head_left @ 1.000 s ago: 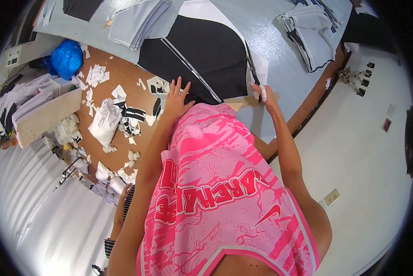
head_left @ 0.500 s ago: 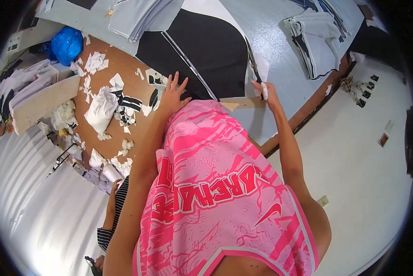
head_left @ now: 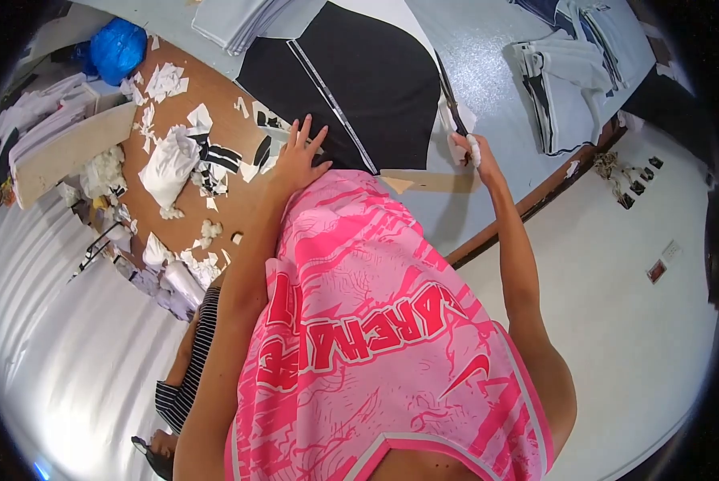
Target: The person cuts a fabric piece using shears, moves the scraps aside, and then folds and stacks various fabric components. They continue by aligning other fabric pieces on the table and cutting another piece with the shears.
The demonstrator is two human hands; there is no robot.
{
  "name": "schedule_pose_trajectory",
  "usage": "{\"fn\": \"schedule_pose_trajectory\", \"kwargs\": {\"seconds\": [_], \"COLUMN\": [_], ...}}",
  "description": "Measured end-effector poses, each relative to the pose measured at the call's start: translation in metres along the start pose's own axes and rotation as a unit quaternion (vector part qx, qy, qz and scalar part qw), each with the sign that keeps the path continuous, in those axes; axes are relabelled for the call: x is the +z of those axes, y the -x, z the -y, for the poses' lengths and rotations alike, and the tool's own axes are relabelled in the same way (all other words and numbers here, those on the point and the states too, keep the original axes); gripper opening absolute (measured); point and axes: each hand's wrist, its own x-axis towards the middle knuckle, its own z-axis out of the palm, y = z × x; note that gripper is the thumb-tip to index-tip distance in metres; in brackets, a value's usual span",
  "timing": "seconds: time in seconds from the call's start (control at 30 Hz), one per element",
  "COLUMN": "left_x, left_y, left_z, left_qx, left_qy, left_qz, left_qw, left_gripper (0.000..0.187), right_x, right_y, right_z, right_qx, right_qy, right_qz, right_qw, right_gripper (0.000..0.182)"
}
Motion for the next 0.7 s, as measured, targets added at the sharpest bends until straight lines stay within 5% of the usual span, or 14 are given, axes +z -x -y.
{"fn": "schedule_pose_trajectory", "kwargs": {"seconds": [0.27,0.4,0.7], "left_x": [-0.004,0.003,0.0], "left_y": [-0.003,-0.003,0.002], "left_z": [-0.005,-0.001,-0.008], "left_qx": [-0.025,-0.01,-0.02], "left_qy": [-0.002,0.015,0.036], "left_qz": [0.004,-0.017,-0.006], "left_qw": [1.0,1.0,0.999], "left_gripper": [0.084,0.084,0.084], "right_x": [-0.018,-0.016,-0.026], "right_y": [-0.016,-0.027,-0.033], "right_z": [0.016,0.023,0.036], "right_qx": [0.052,0.036,0.034], "right_qy": [0.216,0.087,0.24], "right_qz": [0.049,0.048,0.046], "right_qw": [0.974,0.994,0.969], "right_gripper": [0.041,0.042,0.043]}}
